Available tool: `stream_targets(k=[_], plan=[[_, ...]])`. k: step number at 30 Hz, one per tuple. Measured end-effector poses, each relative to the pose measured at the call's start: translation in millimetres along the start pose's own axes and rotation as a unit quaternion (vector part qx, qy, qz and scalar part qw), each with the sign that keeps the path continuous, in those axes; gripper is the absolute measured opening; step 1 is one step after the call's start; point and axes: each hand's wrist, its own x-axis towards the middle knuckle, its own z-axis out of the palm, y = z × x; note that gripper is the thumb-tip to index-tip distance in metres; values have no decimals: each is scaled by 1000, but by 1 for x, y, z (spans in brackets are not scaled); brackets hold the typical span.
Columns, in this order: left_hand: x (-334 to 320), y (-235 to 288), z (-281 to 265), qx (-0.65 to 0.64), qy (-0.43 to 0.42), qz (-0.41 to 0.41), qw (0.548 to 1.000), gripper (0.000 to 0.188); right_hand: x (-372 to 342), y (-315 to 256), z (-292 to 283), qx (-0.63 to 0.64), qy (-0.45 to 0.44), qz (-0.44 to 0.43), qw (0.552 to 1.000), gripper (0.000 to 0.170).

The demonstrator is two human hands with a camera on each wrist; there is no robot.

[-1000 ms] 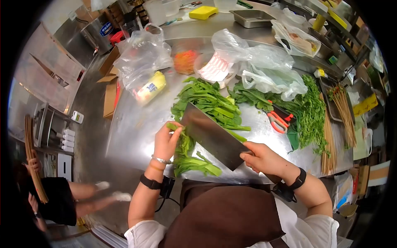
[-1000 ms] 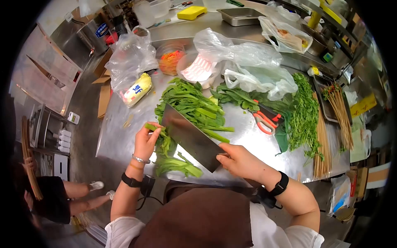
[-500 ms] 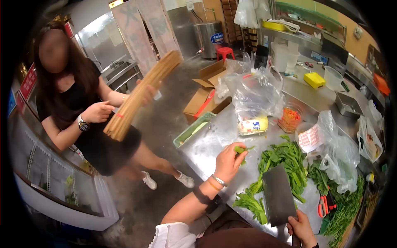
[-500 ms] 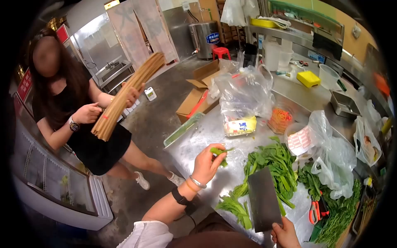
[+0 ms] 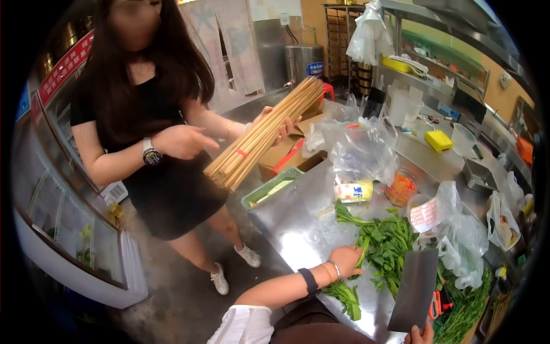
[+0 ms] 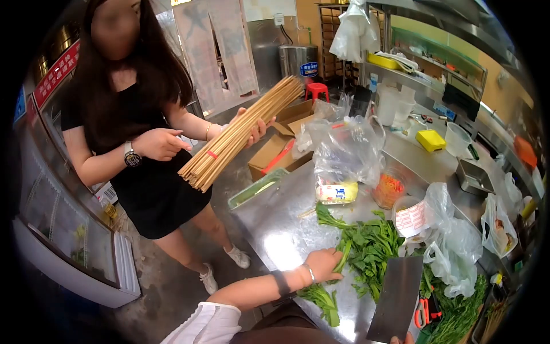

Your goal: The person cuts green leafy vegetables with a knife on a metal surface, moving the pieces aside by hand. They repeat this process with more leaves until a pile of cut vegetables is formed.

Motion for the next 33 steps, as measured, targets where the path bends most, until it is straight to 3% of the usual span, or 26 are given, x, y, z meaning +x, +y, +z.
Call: stream_targets(k=[4,5,7,10,13,16,20,22,25,29,33], plan=[[25,-10,44,11,36,44,998,46,-10,11,2,-5,24,43,999,34],[31,-14,49,20,41,45,998,41,-9,20,-2,-18,27,35,999,20],[34,-21,28,39,47,51,997,31,-10,31,-5,-11,21,7,1000,12],[42,-25,-17,61,148,46,986,11,-24,27,-5,-17,23,5,1000,8],[56,-33,-56,156,173,69,970,11,-23,38,-11,18,31,2,999,8],[59,-47,-66,227,386,163,879,19,-23,40,-15,62,40,1,997,11],[10,-25,-71,23,198,176,964,32,-26,41,-21,94,55,-1,994,17],[-19,-19,-62,-57,90,184,977,35,-25,57,-27,92,67,-4,994,19],[-66,-5,-60,-105,20,244,964,42,-12,77,-39,73,53,-36,995,18],[-103,9,-20,44,19,304,951,46,-13,74,-33,68,29,-9,997,18],[-93,-5,14,16,78,295,952,40,-12,65,-21,73,-3,44,996,10]])
